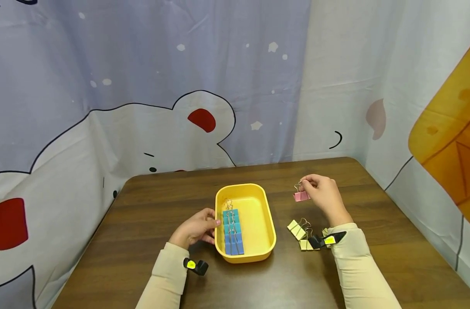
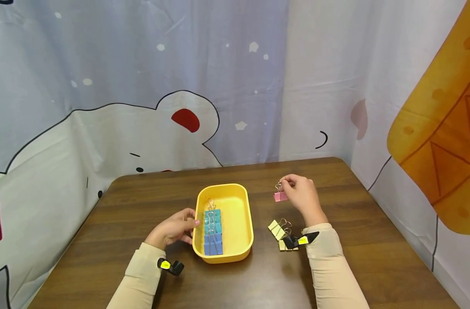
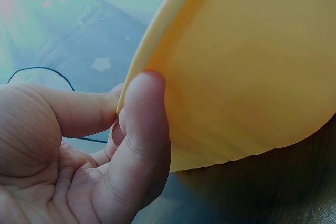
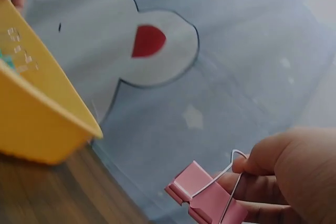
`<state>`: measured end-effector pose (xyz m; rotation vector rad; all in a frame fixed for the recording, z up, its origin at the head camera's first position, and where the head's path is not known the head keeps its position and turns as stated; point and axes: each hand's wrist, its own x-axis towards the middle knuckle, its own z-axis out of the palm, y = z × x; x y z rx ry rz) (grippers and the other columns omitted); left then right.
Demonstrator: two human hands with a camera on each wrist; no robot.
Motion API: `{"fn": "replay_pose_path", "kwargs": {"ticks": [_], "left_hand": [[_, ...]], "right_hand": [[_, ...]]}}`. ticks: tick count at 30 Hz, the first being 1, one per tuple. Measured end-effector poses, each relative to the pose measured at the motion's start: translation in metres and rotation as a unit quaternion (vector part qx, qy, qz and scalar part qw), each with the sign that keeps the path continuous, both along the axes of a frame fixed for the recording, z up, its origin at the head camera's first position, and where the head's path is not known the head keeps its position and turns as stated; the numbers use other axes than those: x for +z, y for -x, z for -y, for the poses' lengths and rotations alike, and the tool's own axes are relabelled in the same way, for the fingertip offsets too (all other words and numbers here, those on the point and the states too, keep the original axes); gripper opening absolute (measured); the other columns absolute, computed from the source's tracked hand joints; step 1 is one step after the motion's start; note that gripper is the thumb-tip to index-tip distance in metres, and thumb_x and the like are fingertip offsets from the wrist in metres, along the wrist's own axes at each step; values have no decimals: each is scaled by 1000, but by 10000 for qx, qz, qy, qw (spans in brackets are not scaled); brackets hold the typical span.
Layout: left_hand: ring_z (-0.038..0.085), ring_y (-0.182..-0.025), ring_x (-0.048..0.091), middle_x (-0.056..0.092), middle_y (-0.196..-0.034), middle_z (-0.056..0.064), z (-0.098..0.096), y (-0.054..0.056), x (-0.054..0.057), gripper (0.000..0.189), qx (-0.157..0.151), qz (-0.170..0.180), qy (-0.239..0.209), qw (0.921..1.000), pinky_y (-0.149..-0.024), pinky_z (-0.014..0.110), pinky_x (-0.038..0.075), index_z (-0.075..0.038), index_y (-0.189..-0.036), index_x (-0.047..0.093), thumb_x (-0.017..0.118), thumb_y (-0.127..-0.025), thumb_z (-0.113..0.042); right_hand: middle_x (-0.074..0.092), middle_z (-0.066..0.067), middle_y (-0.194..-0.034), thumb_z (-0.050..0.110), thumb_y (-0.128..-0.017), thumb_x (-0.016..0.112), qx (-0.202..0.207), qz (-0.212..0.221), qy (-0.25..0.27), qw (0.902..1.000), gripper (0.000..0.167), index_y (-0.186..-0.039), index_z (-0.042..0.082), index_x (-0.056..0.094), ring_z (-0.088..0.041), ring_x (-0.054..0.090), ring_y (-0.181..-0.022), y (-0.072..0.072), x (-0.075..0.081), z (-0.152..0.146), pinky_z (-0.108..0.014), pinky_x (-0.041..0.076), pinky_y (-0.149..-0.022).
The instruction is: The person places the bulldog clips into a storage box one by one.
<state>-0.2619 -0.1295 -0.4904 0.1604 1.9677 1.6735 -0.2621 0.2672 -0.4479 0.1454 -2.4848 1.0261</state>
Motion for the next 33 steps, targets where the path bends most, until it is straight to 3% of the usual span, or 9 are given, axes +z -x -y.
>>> {"fn": "replay_pose_path", "kwargs": {"ticks": [13, 18, 25, 33], "left_hand": [[16, -63, 57, 58, -84, 13, -1, 0, 2, 37, 2, 29, -4, 10000, -54, 31, 61, 5, -130, 35, 57, -103, -8], [16, -63, 57, 57, -84, 12, 0, -1, 2, 38, -4, 35, -21, 10000, -54, 30, 61, 5, -130, 35, 57, -102, -8], [16, -63, 57, 57, -83, 12, 0, -1, 1, 36, 5, 39, -50, 10000, -53, 30, 60, 4, -129, 35, 57, -102, -7], [16, -63, 56, 57, -84, 13, 0, 0, 0, 37, 14, 38, -36, 10000, -53, 30, 60, 5, -130, 35, 56, -103, -8]], "right_hand": [[74, 0, -80, 21, -97, 61, 79, 307, 62, 9995, 19, -96, 8, 75, -17, 66, -72, -10, 12, 55, -33, 50, -64], [72, 1, -79, 21, -93, 61, 252, 501, 47, 9984, 17, -92, 10, 74, -16, 61, -67, -17, 17, 74, -31, 49, -58], [70, 3, -75, 20, -92, 63, 456, 580, -30, 9973, 14, -90, 10, 72, -14, 61, -66, -24, 20, 94, -31, 50, -60], [69, 7, -73, 19, -92, 67, 952, 747, -225, 9924, 9, -90, 11, 70, -10, 61, -65, -29, 14, 112, -27, 51, -58]]}}
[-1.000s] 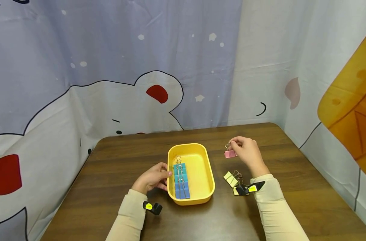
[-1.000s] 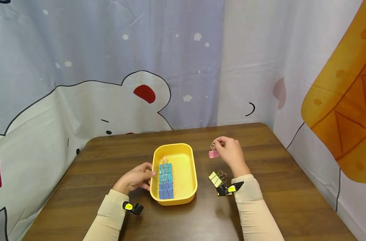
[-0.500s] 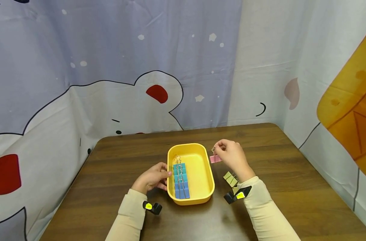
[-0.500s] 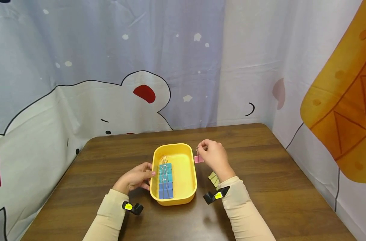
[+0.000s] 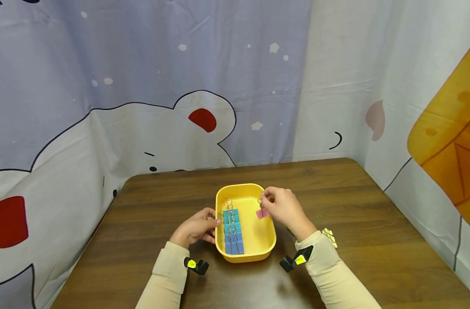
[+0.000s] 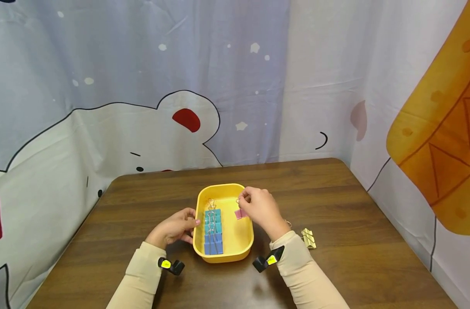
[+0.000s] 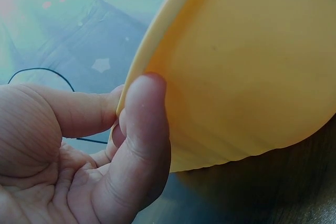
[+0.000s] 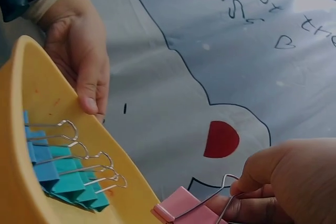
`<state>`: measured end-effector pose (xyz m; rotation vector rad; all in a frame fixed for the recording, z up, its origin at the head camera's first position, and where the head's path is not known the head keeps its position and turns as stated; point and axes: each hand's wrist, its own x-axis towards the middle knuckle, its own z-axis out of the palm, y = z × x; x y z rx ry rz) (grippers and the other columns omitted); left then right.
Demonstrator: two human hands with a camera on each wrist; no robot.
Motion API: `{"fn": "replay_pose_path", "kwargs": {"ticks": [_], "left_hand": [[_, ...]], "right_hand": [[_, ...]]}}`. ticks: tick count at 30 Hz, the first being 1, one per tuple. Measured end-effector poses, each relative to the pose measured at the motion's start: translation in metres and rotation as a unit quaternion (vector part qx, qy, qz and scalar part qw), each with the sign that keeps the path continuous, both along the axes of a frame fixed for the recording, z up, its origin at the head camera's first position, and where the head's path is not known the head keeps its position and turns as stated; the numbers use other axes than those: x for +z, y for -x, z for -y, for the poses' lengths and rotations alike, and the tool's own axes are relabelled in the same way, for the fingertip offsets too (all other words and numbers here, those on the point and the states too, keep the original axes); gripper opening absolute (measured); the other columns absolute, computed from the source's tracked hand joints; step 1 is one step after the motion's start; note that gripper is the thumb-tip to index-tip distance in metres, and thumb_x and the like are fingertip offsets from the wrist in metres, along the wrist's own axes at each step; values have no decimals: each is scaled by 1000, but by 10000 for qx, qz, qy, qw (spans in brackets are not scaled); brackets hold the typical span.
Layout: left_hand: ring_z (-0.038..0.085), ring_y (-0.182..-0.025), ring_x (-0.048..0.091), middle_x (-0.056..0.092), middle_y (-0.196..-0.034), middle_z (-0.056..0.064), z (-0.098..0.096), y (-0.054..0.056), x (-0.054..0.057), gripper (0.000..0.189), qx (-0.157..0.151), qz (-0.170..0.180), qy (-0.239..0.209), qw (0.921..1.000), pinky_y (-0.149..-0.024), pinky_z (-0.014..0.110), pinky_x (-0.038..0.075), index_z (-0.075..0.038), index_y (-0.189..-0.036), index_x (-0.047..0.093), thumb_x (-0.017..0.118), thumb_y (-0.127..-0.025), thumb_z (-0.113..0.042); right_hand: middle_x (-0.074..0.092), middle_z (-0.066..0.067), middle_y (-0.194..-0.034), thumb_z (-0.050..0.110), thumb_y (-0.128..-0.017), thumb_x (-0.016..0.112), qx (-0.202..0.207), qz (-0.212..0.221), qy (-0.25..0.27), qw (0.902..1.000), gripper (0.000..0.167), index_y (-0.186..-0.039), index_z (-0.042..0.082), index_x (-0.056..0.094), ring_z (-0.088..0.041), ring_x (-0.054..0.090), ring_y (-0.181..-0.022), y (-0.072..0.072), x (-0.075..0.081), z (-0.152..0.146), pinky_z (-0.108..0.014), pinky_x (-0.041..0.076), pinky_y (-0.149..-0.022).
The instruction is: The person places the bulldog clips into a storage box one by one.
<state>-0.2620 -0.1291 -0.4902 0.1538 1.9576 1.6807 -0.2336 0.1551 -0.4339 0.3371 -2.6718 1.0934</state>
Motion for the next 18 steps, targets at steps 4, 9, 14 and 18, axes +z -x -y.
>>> {"fn": "replay_pose_path", "kwargs": {"ticks": [4, 9, 14, 18], "left_hand": [[16, -62, 56, 57, -83, 12, -1, 0, -1, 35, 6, -24, 0, 10000, -53, 29, 60, 5, -128, 35, 56, -103, -7], [15, -61, 55, 57, -81, 11, -1, -1, 0, 33, 23, -72, -2, 10000, -52, 29, 59, 5, -126, 36, 55, -102, -6], [15, -61, 55, 57, -81, 11, 0, -2, 0, 33, 28, -61, -8, 10000, -52, 29, 59, 5, -126, 35, 55, -102, -6], [16, -62, 55, 57, -82, 11, -1, -1, -1, 34, 21, -72, 1, 10000, -52, 29, 59, 5, -127, 35, 55, -102, -6]], "right_hand": [[67, 7, -71, 17, -92, 68, 116, -4, -105, 9999, 7, -88, 12, 70, -9, 59, -63, -2, -3, 7, -26, 52, -57], [65, 9, -69, 17, -93, 66, 202, 48, -258, 9994, 8, -86, 14, 69, -9, 57, -61, -4, -6, 13, -25, 51, -56], [60, 8, -66, 15, -93, 65, 221, 198, -451, 9985, 8, -85, 14, 67, -10, 54, -56, -6, -10, 15, -26, 48, -53], [56, 7, -62, 15, -93, 64, 314, 319, -721, 9964, 8, -84, 14, 64, -9, 53, -53, -8, -13, 16, -25, 47, -52]]}}
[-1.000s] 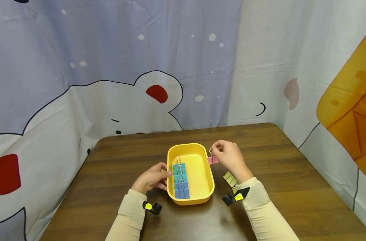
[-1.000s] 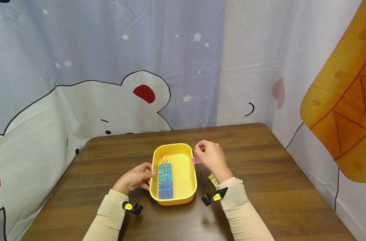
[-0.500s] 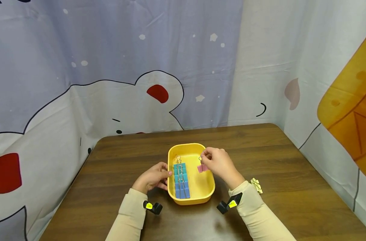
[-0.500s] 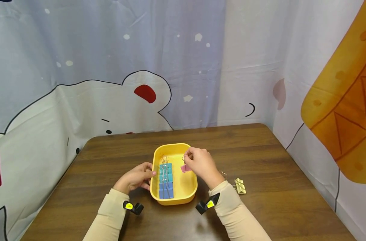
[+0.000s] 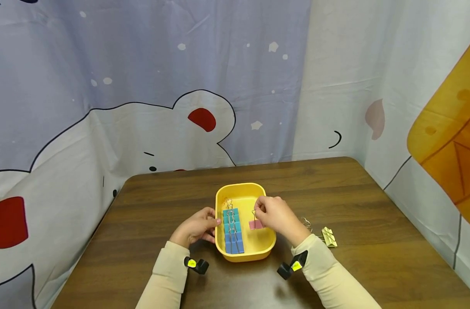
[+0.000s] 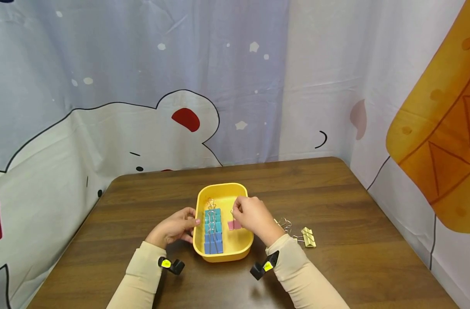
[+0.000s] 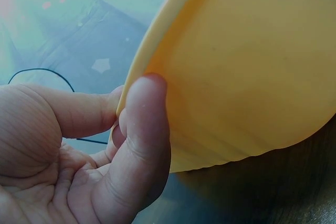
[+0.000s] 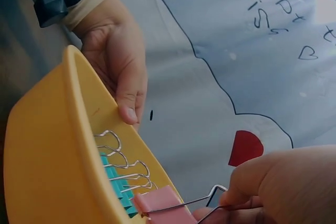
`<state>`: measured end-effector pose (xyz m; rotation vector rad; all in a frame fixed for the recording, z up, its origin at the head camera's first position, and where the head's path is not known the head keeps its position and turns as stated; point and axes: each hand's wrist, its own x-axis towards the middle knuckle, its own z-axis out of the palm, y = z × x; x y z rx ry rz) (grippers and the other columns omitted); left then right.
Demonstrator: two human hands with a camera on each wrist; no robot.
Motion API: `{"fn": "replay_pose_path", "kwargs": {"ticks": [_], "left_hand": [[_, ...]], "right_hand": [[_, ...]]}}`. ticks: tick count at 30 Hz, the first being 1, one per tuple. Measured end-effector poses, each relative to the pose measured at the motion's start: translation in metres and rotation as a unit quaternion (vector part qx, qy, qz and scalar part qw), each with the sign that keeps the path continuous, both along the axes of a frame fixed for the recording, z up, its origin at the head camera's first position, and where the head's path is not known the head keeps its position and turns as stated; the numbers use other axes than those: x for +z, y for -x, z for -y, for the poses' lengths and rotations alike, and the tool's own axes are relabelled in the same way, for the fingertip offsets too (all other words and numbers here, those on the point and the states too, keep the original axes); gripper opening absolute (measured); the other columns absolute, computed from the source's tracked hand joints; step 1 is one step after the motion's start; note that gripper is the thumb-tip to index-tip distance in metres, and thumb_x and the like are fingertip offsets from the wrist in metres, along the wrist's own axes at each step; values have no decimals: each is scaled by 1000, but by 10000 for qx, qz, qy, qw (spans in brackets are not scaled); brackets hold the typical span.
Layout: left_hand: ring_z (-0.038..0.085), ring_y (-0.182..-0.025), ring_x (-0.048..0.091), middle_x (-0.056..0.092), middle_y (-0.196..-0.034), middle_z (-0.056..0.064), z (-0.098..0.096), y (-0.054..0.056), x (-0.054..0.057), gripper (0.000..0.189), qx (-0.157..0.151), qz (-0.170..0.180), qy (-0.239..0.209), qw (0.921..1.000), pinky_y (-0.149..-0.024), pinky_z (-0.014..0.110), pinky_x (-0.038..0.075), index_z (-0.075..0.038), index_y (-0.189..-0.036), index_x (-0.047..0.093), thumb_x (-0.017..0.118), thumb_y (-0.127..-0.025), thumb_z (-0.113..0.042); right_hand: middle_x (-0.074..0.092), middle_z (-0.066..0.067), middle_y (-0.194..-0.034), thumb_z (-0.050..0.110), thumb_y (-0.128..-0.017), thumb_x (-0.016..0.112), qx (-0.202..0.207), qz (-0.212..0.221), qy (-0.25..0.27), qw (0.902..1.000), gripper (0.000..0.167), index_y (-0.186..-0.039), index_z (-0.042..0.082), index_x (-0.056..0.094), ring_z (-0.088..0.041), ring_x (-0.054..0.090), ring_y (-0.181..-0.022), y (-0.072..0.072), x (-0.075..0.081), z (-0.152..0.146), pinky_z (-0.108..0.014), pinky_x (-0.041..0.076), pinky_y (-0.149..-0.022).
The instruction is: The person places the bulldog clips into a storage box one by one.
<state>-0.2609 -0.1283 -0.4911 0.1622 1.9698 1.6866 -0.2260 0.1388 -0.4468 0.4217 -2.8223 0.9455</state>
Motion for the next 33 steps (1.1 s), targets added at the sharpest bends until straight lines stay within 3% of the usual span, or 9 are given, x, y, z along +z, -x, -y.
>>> {"fn": "replay_pose_path", "kwargs": {"ticks": [9, 20, 24, 33], "left_hand": [[16, -63, 58, 61, -86, 14, -2, 2, -1, 36, -79, -4, 20, 10000, -54, 30, 60, 5, -128, 36, 57, -102, -8], [16, -63, 57, 59, -84, 13, 0, 1, 1, 37, -65, -14, 92, 9999, -54, 30, 60, 6, -129, 36, 57, -103, -8], [16, -62, 57, 58, -83, 12, 0, 2, 2, 36, -66, -5, 75, 9999, -53, 30, 60, 6, -129, 35, 56, -103, -8], [16, -63, 58, 60, -85, 14, 0, 1, 2, 36, -71, -10, 101, 9999, -54, 31, 61, 6, -129, 36, 56, -103, -8]], "right_hand": [[54, 9, -55, 12, -86, 63, 383, 268, -352, 9983, 11, -76, 15, 62, -8, 54, -49, -7, 2, 3, -25, 45, -50], [54, 11, -58, 13, -82, 69, 843, 240, -1050, 9906, 15, -69, 19, 65, -11, 51, -58, -13, 1, 9, -29, 46, -56], [54, 9, -59, 10, -80, 68, 905, 447, -1153, 9882, 17, -67, 20, 64, -13, 50, -59, -15, -1, 10, -30, 45, -55], [46, 9, -56, 7, -74, 68, 857, 254, -1639, 9824, 25, -58, 22, 56, -14, 43, -55, -19, -5, 11, -30, 38, -50]]}}
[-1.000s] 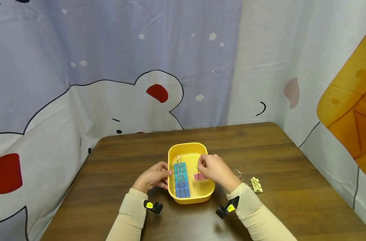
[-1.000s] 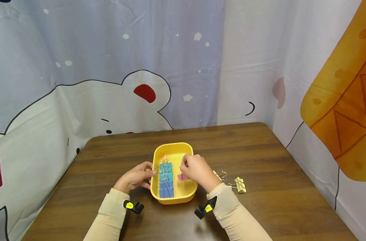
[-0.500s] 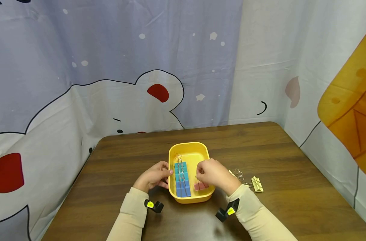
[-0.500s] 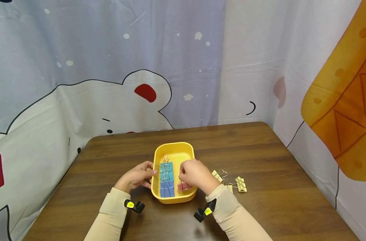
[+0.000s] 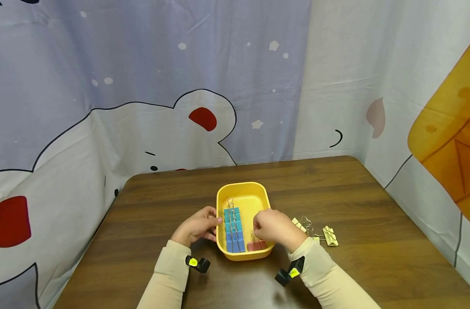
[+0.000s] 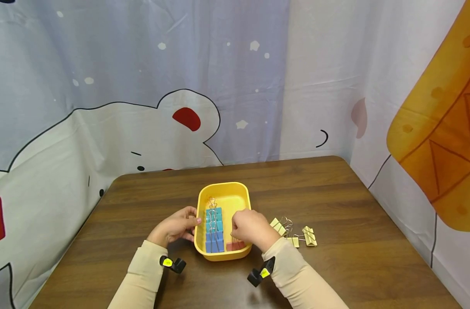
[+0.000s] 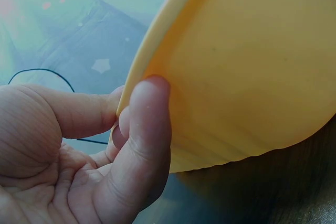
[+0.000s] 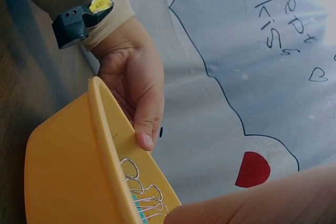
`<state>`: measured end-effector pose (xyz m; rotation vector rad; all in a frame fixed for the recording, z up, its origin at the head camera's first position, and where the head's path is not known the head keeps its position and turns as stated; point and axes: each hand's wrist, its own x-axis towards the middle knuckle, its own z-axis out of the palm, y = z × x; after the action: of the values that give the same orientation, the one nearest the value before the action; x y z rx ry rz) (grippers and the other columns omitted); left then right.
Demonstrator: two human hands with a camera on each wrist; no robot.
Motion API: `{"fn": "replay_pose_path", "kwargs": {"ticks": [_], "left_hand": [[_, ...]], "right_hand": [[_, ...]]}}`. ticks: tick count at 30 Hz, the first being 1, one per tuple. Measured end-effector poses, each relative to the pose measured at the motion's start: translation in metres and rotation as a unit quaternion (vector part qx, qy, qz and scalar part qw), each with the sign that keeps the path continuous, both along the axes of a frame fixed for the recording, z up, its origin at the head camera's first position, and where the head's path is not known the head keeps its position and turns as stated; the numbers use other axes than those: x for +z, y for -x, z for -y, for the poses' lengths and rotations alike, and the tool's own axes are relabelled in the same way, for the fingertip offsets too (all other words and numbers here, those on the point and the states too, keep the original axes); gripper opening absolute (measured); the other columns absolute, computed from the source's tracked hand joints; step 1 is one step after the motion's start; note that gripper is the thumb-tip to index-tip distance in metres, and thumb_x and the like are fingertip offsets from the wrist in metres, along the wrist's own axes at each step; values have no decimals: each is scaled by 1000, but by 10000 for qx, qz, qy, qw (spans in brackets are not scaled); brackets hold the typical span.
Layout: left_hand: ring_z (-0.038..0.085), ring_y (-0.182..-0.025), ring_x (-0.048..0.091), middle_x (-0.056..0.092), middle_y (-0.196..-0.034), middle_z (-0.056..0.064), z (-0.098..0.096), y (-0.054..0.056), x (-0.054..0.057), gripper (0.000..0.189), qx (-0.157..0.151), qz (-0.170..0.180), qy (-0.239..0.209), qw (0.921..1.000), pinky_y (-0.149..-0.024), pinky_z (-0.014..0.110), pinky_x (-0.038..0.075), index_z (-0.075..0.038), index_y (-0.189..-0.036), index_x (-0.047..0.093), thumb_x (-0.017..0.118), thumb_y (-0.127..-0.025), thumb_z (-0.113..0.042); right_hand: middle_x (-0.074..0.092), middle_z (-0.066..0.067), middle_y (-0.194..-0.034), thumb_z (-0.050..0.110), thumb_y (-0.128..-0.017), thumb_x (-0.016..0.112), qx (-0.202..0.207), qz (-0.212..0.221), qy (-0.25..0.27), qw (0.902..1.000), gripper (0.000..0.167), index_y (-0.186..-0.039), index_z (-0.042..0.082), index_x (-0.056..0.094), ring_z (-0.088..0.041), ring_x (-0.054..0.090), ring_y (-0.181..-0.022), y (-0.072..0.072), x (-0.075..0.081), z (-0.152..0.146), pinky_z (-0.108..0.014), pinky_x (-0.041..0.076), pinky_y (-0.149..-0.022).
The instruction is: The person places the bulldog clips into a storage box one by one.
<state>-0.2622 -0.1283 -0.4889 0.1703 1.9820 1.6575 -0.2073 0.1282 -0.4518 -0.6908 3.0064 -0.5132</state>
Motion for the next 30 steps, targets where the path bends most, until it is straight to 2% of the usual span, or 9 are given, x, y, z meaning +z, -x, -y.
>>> {"fn": "replay_pose_path", "kwargs": {"ticks": [6, 9, 18, 23, 30], "left_hand": [[16, -63, 57, 60, -85, 13, 0, 0, -1, 36, -15, 21, -28, 10000, -55, 31, 61, 6, -129, 35, 56, -103, -8], [16, -63, 57, 59, -84, 12, 0, 1, -1, 36, -19, 39, -43, 10000, -55, 31, 61, 6, -129, 35, 56, -103, -7], [16, -64, 56, 58, -83, 11, -1, 2, -1, 35, 7, 37, -46, 10000, -55, 30, 61, 6, -129, 35, 55, -103, -7], [16, -63, 56, 59, -83, 11, -1, 1, -1, 35, 19, 34, -36, 10000, -55, 30, 61, 6, -129, 35, 55, -103, -7], [16, -64, 56, 59, -83, 11, 1, 1, -3, 35, -8, 60, -56, 10000, -56, 31, 61, 6, -129, 35, 55, -103, -7]], "right_hand": [[42, 6, -55, 6, -80, 65, -92, -225, -339, 9991, 29, -57, 21, 54, -16, 40, -54, -1, -2, 3, -30, 36, -48], [43, 5, -56, 5, -82, 65, -156, -188, -460, 9986, 29, -60, 20, 54, -16, 41, -54, -2, -2, 5, -30, 37, -49], [48, 4, -60, 8, -86, 66, -384, -429, -941, 9939, 27, -65, 20, 55, -18, 46, -56, -5, -1, 8, -36, 41, -50], [48, 4, -60, 7, -86, 66, -367, -524, -1010, 9928, 28, -65, 20, 54, -18, 46, -57, -5, -1, 9, -36, 41, -50], [47, 3, -60, 5, -86, 67, -357, -418, -858, 9948, 28, -65, 18, 55, -17, 44, -56, -6, 0, 8, -33, 40, -49]]}}
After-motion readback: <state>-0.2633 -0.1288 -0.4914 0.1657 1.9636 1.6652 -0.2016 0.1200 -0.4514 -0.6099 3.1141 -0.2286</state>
